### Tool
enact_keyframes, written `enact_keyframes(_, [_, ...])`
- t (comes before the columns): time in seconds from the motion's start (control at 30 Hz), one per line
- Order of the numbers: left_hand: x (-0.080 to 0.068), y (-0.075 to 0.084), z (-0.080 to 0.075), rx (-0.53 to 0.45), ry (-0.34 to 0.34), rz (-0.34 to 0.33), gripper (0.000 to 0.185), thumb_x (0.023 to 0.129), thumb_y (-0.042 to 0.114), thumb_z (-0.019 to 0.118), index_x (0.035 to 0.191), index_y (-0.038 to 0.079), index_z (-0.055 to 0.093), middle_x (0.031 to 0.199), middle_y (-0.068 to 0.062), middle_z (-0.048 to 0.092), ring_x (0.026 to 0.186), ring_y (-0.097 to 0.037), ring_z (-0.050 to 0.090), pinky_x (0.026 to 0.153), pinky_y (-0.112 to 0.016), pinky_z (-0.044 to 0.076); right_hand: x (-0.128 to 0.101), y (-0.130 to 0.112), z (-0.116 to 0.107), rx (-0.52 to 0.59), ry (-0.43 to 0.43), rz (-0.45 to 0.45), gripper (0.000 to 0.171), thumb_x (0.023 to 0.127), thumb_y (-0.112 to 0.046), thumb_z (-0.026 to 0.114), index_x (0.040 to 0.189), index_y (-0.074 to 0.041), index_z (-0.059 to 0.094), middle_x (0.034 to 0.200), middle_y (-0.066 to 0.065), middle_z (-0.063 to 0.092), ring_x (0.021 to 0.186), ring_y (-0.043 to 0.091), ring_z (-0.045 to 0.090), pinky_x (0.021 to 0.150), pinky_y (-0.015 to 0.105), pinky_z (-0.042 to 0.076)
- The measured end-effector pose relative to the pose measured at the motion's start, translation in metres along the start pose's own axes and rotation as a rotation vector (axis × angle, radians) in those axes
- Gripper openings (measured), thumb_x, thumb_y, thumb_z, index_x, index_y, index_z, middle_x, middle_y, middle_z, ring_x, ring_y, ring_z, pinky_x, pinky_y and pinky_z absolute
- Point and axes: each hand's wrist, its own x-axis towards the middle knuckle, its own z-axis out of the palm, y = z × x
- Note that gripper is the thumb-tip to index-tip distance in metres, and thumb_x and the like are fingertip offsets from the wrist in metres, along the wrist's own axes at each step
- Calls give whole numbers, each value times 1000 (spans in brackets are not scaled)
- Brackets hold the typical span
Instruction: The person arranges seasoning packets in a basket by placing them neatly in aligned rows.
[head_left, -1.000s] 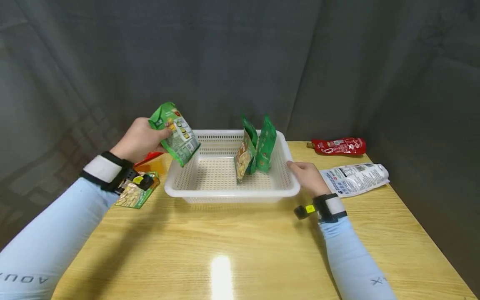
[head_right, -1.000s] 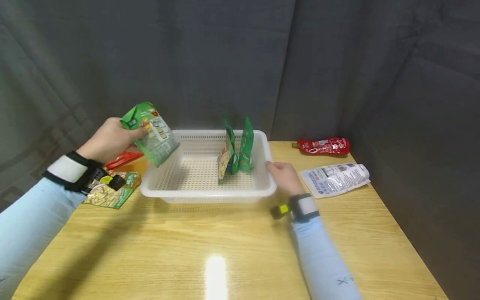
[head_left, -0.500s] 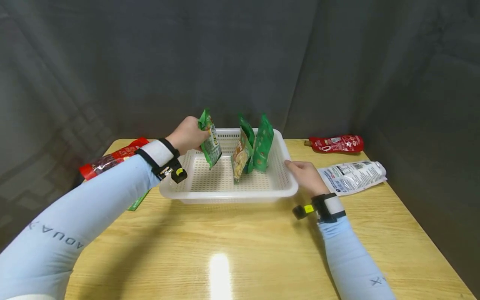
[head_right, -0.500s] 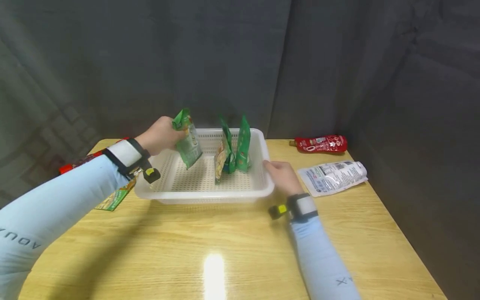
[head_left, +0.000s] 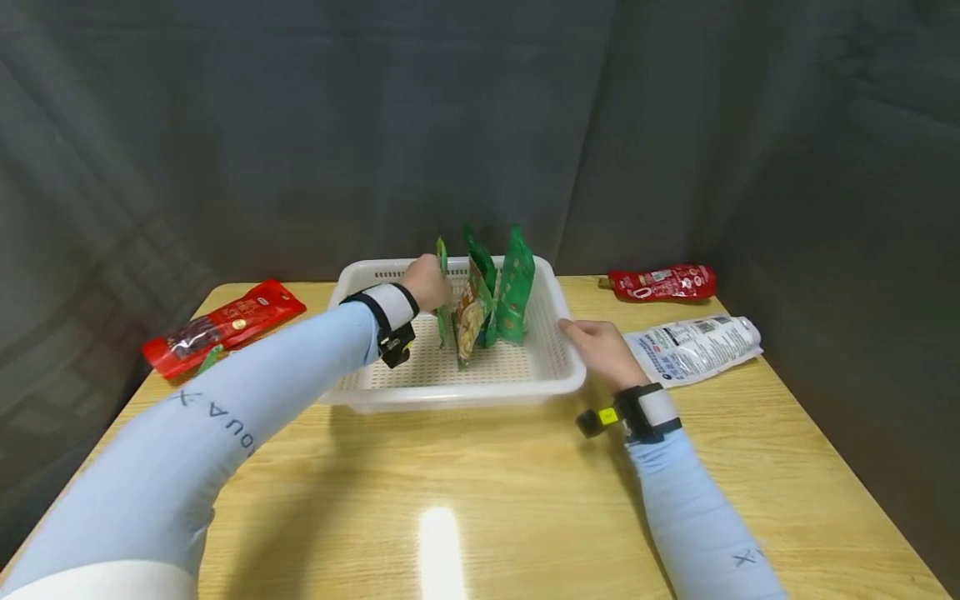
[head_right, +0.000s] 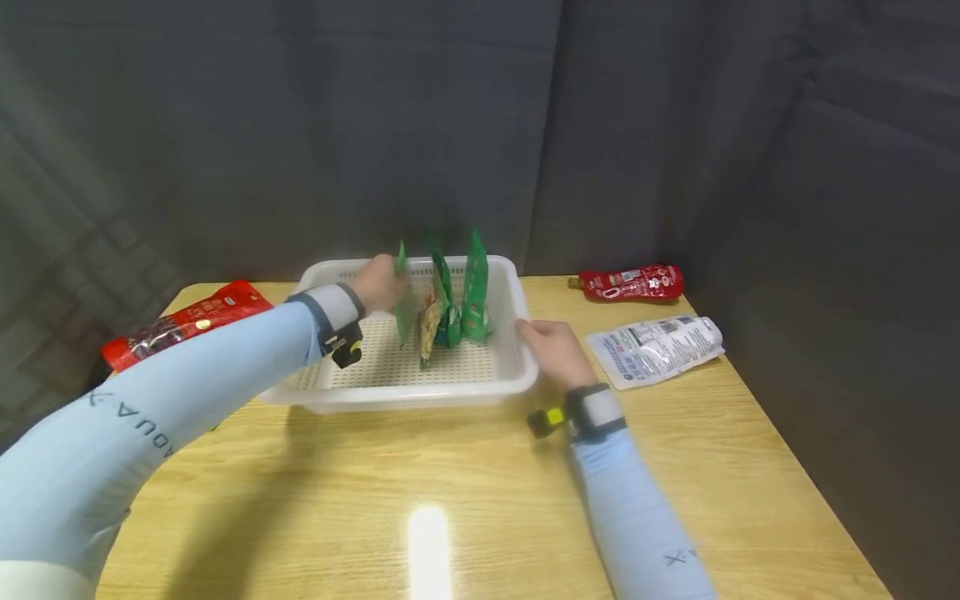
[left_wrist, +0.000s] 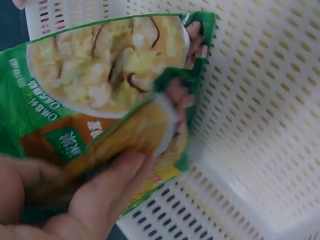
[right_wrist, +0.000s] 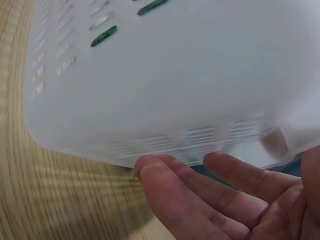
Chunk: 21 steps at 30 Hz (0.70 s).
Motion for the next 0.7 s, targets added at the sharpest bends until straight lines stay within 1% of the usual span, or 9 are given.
enact_keyframes(0.07, [3,-4,6,-66,-102,-49,16,96,3,49,81,6,44,76,-8,50,73,-28,68,70,-37,60,-1,-1,3,1,-4,-5,65,100,-52,49,137,2,55,118,21,67,100,28,67,84,37,54])
enact_keyframes(0.13, [5,-8,12,-141,-220,-104,16,95,4,50,83,7,40,85,-9,47,83,-31,67,79,-43,59,-2,-2,4,0,-8,1,65,100,-52,49,137,0,56,117,19,67,100,27,66,85,37,54])
enact_keyframes(0.23, [5,-14,20,-252,-346,-163,20,97,6,51,86,9,35,97,-10,40,93,-32,58,88,-50,55,-4,-5,6,-2,-25,6,66,100,-54,48,139,-1,54,118,18,67,100,27,66,87,38,53])
enact_keyframes(0.37, [1,-19,21,-344,-409,-186,26,100,7,50,85,11,29,94,-9,34,84,-25,46,94,-52,50,-5,-7,7,-4,-22,-6,66,99,-54,49,138,-2,55,115,17,68,99,27,67,88,39,53])
enact_keyframes(0.4, [-2,-19,21,-341,-416,-194,30,100,7,51,83,12,27,89,-8,31,81,-24,43,96,-50,50,-5,-7,7,-6,-21,-14,65,99,-54,49,137,-1,56,115,18,69,98,27,67,87,40,53])
enact_keyframes(0.47, [-6,-20,21,-352,-426,-204,29,99,7,53,81,11,30,84,-6,31,78,-22,43,96,-47,50,-6,-6,8,-8,-16,-26,64,99,-53,49,136,-1,57,113,18,69,97,27,67,87,39,53])
enact_keyframes(0.53, [-10,-20,23,-347,-433,-201,29,97,6,54,80,10,31,85,-6,34,82,-22,48,96,-45,50,-6,-5,9,-10,-15,-34,63,99,-52,50,135,-1,58,113,18,69,96,27,67,86,39,53])
enact_keyframes(0.6, [-11,-22,26,-346,-437,-191,25,95,3,51,80,10,32,87,-6,36,86,-23,50,92,-43,51,-7,-4,10,-9,-15,-35,63,100,-52,50,135,-1,58,112,18,69,96,27,68,85,39,53])
enact_keyframes(0.7, [-10,-26,31,-384,-444,-161,13,91,-4,45,89,6,36,99,-9,40,94,-24,50,89,-41,51,-9,-4,10,-7,-14,-30,62,99,-52,50,133,-1,59,111,17,70,95,26,67,84,38,53])
